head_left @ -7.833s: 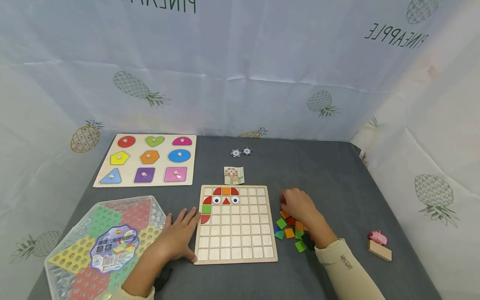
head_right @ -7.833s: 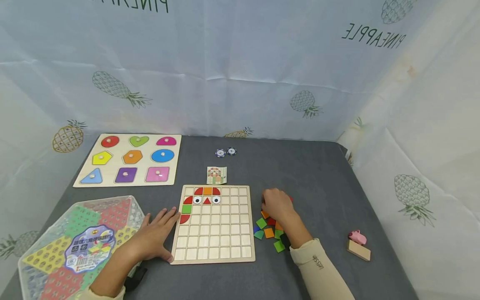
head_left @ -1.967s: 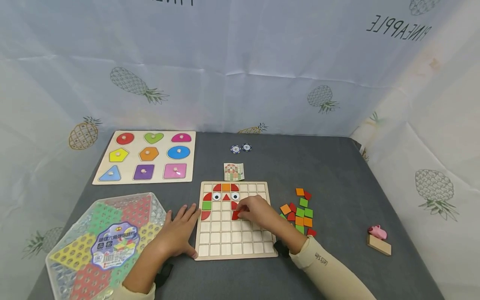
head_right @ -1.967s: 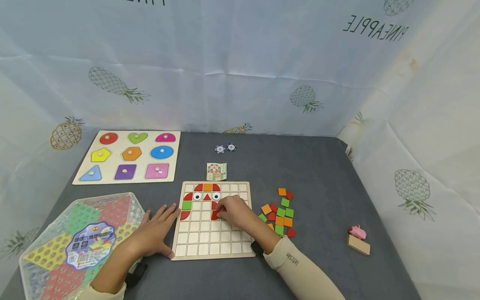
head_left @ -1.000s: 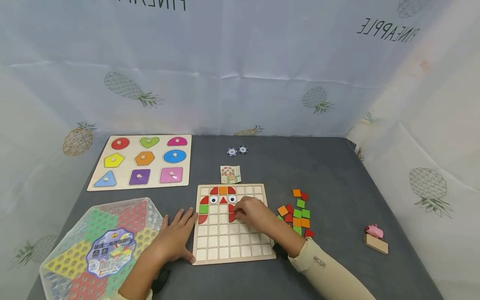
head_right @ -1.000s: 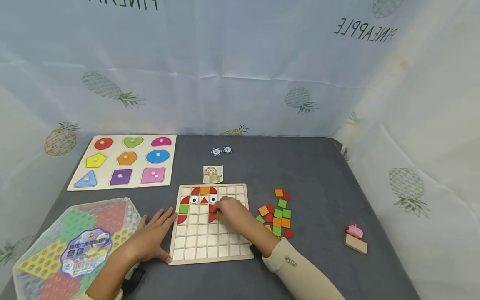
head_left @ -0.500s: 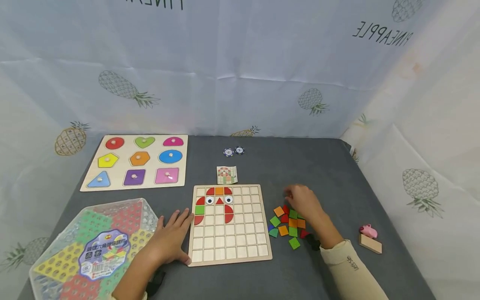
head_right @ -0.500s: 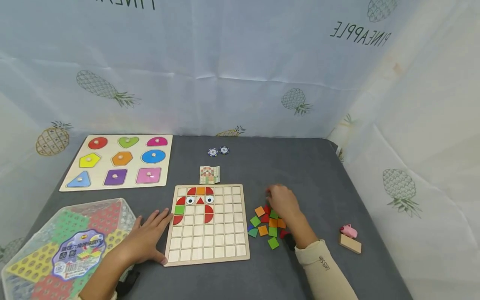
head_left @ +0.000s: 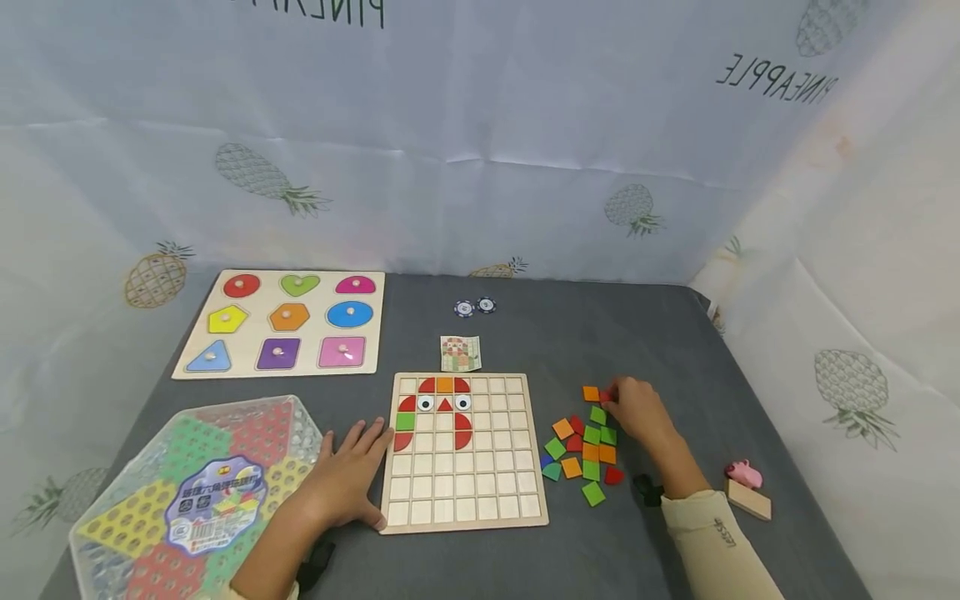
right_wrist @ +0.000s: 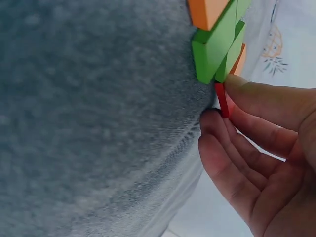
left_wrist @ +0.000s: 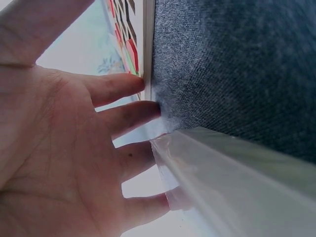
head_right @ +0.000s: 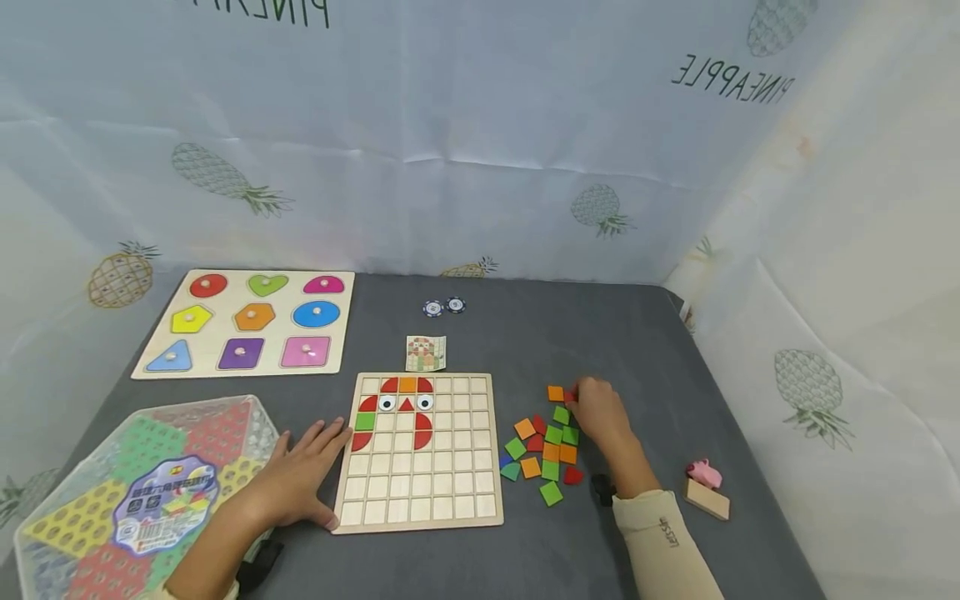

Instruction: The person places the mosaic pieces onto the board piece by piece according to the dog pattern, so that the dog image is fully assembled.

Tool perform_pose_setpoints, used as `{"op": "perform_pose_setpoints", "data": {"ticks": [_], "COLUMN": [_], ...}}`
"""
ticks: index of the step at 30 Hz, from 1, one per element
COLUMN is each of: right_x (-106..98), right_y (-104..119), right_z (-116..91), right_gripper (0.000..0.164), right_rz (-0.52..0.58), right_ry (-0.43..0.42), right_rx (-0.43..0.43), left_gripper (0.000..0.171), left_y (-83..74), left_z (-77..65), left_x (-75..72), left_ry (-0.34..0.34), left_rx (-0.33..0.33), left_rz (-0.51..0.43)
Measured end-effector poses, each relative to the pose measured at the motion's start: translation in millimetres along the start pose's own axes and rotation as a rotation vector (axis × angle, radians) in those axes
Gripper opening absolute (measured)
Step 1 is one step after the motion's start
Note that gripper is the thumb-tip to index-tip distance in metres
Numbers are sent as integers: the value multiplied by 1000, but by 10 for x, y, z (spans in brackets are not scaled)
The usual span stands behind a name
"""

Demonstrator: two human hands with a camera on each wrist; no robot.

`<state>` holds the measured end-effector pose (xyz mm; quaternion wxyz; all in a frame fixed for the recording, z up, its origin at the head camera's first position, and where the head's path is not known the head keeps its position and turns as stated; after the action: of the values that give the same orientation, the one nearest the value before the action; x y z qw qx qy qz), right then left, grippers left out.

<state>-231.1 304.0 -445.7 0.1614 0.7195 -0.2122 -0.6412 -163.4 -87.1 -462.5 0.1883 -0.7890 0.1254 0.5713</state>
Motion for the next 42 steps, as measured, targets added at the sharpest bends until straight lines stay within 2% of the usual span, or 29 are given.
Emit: {"op": "perform_pose_setpoints", "data": {"ticks": [2, 5, 9, 12, 17, 21, 24, 30, 36, 42], "right_x": [-3, -50, -37, 142, 631, 976, 1172, 1351, 1431, 1440], "right_y": [14, 97, 460, 910, 1626, 2083, 2310, 2524, 2528, 2627], "right_z": [11, 18, 22, 21, -3, -43, -60, -40, -19, -67], "right_gripper": [13, 12, 17, 20, 14, 12, 10, 8, 4, 6], "right_rz": [-9, -26, 44, 165, 289, 260, 223, 152, 41, -64], "right_ry": [2, -40, -69, 19, 220, 342, 393, 388, 356, 259], "right_rx": [-3, -41, -157, -264, -389, -478, -514, -549, -570, -686], "left_gripper": [116, 115, 115, 115, 115, 115, 115, 115, 115, 115], "left_y": [-3, -8, -12, -10, -6, -4, -1, -5, 0, 19], "left_z": [-2, -8, -7, 4, 34, 39, 31, 21, 38, 27], "left_x": [-4, -8, -8, -8, -27, -46, -38, -21, -11, 3], "left_ry": [3, 8, 6, -3, -16, -14, -2, 7, 6, 12], "left_rx": [0, 0, 3, 1, -8, -13, -15, -12, -17, -24], "left_rz": [-2, -1, 11, 12, 21, 30, 38, 39, 45, 46]}}
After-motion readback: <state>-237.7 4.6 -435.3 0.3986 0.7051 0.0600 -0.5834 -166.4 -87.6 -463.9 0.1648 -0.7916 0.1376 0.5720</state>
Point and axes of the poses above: each hand's wrist, its own z-axis towards the middle knuckle, its own x-axis out of the palm, y = z × x, the point moved 10 cm from there along z, towards the middle knuckle, and after that the axes turned 13 degrees about z, right-handed, at the moved point
